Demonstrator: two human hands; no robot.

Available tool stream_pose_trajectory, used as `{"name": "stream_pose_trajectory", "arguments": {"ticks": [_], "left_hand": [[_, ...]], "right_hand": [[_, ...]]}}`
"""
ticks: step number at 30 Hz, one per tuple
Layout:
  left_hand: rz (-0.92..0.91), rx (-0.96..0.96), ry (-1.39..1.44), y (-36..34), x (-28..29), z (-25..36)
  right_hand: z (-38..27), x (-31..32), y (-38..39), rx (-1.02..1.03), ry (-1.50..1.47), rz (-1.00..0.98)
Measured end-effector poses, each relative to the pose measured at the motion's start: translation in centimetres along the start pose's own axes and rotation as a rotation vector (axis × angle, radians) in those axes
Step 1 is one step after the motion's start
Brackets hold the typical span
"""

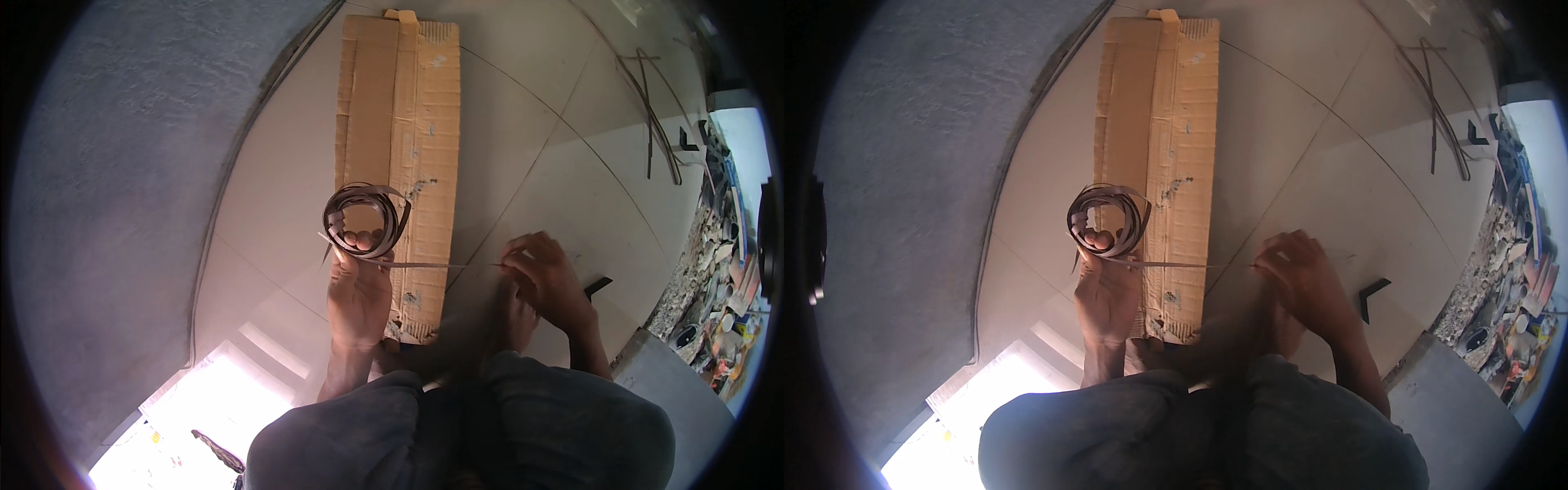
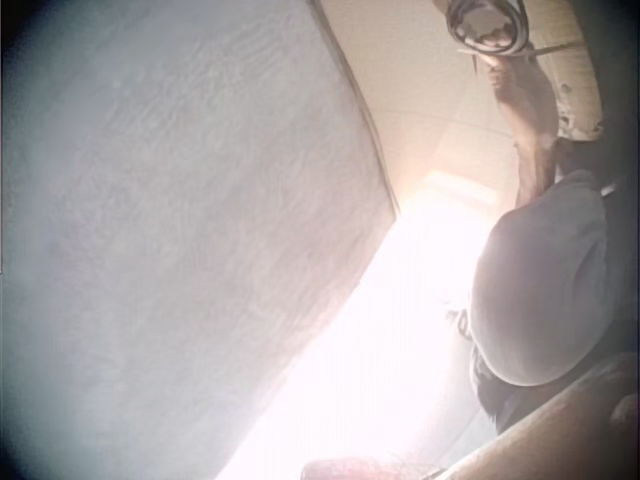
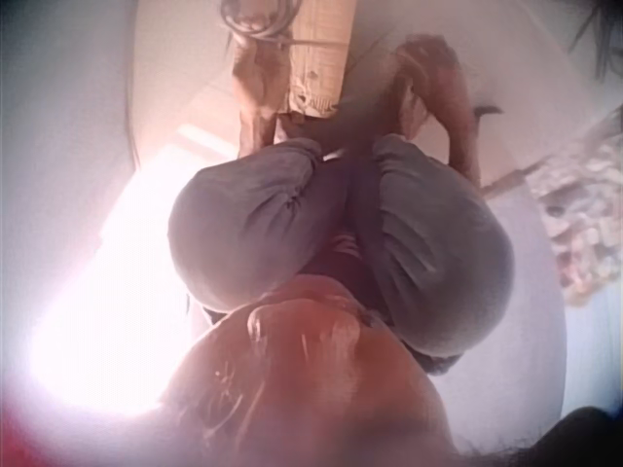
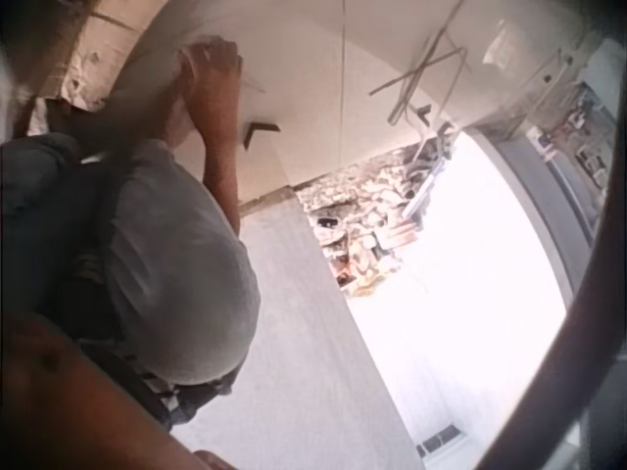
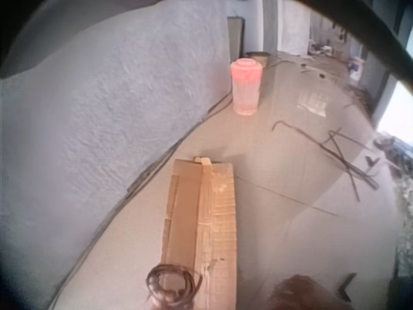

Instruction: The person sits on the floor and weaves thin strips of material into a circular bundle, repeatedly threading and tightening the strands by hand. The person occasionally picks up additional strips from the floor to continue the weaving process.

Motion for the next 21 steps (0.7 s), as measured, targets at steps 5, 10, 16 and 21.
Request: {"name": "stream_pose_trajectory", "arguments": {"ticks": [5, 10, 16, 21], "left_hand": [[0.131, 0.063, -0.051, -0.1, 0.4, -0.5], [0.075, 0.104, 0.028, 0.0, 0.9, -0.8], [-0.073, 0.184, 0.056, 0.2, 1.2, -2.2], [-0.109, 0.184, -0.157, 0.8, -1.0, -2.3]], "right_hand": [[1.1, 2.2, 0.6, -0.301, 0.224, 0.049], [3.3, 3.3, 0.2, -0.593, -0.109, 0.199], [5.0, 2.5, -1.2, -0.584, -1.068, 0.951], [2.1, 3.6, -2.8, -0.442, -0.954, 0.852]]}}
Point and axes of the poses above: each hand's wrist, its own y-axis away from the middle knuckle, its own x-axis out of the back of the hand, z = x × y, the point moved 2 cm from there along -y, towards the middle knuckle, and after that the axes turned 14 degrees about -y, right-handed, at the moved point
